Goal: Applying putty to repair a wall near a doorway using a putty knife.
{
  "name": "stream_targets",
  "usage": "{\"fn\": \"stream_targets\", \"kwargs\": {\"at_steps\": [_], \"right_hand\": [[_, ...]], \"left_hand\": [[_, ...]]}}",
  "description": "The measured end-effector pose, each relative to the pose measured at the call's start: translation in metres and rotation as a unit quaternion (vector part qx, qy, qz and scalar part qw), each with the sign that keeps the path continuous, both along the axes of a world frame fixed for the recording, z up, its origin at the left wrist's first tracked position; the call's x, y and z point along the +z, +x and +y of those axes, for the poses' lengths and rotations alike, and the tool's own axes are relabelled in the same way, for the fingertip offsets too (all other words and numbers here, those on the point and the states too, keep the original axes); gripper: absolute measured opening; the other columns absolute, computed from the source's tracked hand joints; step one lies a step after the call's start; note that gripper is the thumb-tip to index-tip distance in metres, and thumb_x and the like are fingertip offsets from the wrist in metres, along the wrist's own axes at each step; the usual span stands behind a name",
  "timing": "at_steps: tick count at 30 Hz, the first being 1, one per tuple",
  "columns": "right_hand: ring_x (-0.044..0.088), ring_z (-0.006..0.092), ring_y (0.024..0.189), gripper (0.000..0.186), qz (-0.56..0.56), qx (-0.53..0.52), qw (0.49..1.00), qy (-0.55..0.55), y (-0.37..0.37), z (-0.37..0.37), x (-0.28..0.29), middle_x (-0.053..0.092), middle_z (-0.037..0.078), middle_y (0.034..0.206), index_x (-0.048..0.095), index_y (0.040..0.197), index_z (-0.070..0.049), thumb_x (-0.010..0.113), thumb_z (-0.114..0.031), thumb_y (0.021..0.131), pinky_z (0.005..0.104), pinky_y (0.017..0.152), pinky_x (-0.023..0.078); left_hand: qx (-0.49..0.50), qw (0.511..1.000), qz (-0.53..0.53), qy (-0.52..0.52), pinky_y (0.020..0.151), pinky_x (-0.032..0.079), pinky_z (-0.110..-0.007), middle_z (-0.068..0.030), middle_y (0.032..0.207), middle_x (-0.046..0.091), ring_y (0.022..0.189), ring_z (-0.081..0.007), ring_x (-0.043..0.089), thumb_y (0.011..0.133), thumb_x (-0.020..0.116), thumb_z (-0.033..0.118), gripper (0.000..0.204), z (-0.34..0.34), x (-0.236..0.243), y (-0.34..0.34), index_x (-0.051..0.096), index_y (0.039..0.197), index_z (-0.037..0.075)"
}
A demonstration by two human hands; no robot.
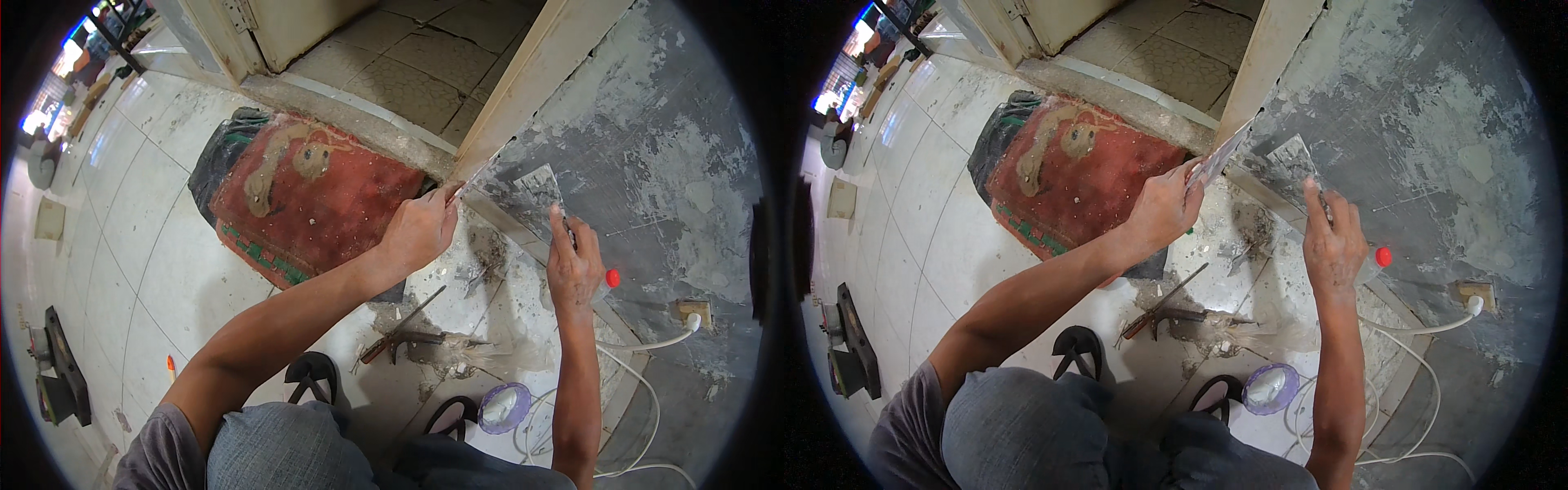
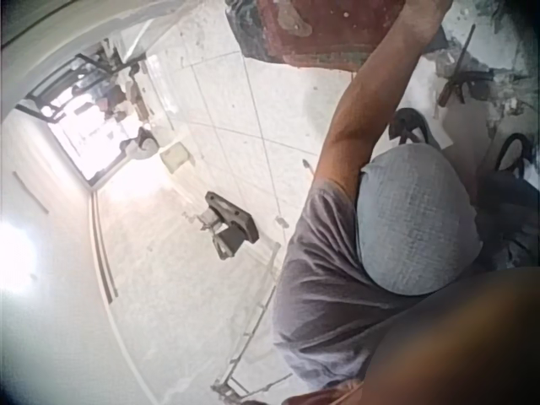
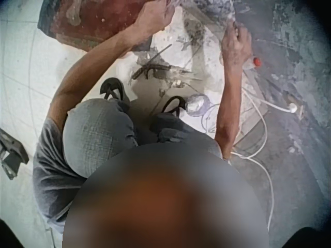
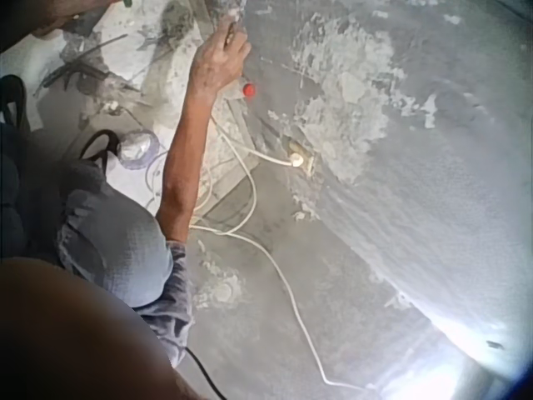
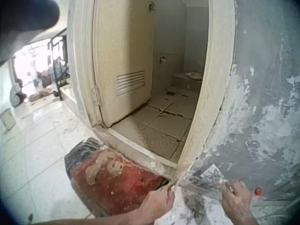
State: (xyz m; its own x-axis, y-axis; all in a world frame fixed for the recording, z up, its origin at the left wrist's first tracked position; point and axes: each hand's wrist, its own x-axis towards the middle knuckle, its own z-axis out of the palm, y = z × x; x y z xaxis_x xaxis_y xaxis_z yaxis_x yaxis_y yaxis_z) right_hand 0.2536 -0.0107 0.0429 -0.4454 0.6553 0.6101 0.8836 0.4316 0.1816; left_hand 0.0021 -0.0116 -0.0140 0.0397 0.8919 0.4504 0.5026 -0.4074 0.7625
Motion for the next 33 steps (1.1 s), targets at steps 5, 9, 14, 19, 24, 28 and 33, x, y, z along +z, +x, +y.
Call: {"fn": "stream_targets", "kwargs": {"at_steps": [5,9,14,19,24,28,33], "right_hand": [[0.061,0.0218,0.078,0.051,0.018,0.016,1.000,-0.007,-0.006,0.003,-0.003,0.063,0.004,0.098,0.066,0.123,-0.022,0.069,0.001,0.077,0.0343,0.061,0.052],[0.061,0.0225,0.079,0.050,0.012,0.017,0.999,-0.027,-0.009,0.007,-0.006,0.063,0.004,0.098,0.066,0.122,-0.022,0.069,-0.001,0.078,0.0351,0.061,0.052],[0.062,0.0228,0.080,0.046,0.056,0.030,0.997,-0.046,-0.011,0.003,-0.011,0.062,0.006,0.096,0.066,0.122,-0.022,0.069,-0.002,0.080,0.0359,0.062,0.052],[0.062,0.0236,0.074,0.042,0.135,0.058,0.985,-0.093,-0.011,-0.002,-0.012,0.062,0.008,0.093,0.067,0.121,-0.017,0.068,-0.001,0.082,0.0334,0.063,0.051],[0.060,0.0212,0.071,0.039,0.207,0.119,0.958,-0.161,-0.013,-0.003,-0.010,0.062,0.009,0.091,0.067,0.120,-0.011,0.067,0.001,0.083,0.0296,0.063,0.049],[0.058,0.0178,0.070,0.035,0.276,0.130,0.924,-0.231,-0.011,-0.003,-0.011,0.062,0.010,0.092,0.067,0.120,-0.008,0.064,0.001,0.086,0.0277,0.063,0.048],[0.057,0.0135,0.073,0.034,0.486,0.110,0.771,-0.396,-0.012,-0.031,-0.015,0.060,0.009,0.097,0.063,0.126,-0.005,0.058,-0.002,0.093,0.0257,0.066,0.050]], "left_hand": [[0.001,1.000,0.003,0.003,0.070,0.053,-0.049,-0.0268,0.093,0.064,0.081,-0.0432,0.064,0.095,0.050,0.015,0.028,0.000,0.000,0.001,0.055,0.116,-0.002],[-0.003,0.999,0.000,-0.039,0.074,0.054,-0.045,-0.0293,0.098,0.064,0.087,-0.0441,0.065,0.091,0.055,0.011,0.032,-0.002,-0.001,0.000,0.056,0.118,-0.007],[0.001,0.998,0.021,-0.052,0.072,0.054,-0.045,-0.0286,0.094,0.065,0.084,-0.0441,0.065,0.092,0.055,0.012,0.031,-0.011,-0.015,-0.006,0.057,0.117,-0.006],[-0.001,0.999,-0.001,-0.054,0.072,0.053,-0.044,-0.0281,0.093,0.065,0.085,-0.0435,0.065,0.093,0.055,0.013,0.030,-0.011,-0.013,-0.011,0.058,0.116,-0.005],[-0.002,0.999,-0.020,-0.036,0.072,0.053,-0.043,-0.0277,0.092,0.065,0.084,-0.0427,0.065,0.093,0.055,0.014,0.030,-0.005,-0.010,-0.013,0.058,0.116,-0.004],[0.002,1.000,-0.019,-0.011,0.070,0.053,-0.040,-0.0258,0.089,0.064,0.081,-0.0391,0.066,0.093,0.055,0.012,0.026,-0.003,-0.011,-0.013,0.059,0.112,-0.004],[-0.039,0.986,-0.094,-0.136,0.063,0.051,-0.036,-0.0195,0.083,0.066,0.070,-0.0304,0.066,0.092,0.055,0.010,0.017,-0.015,0.008,-0.015,0.060,0.101,-0.005]]}}
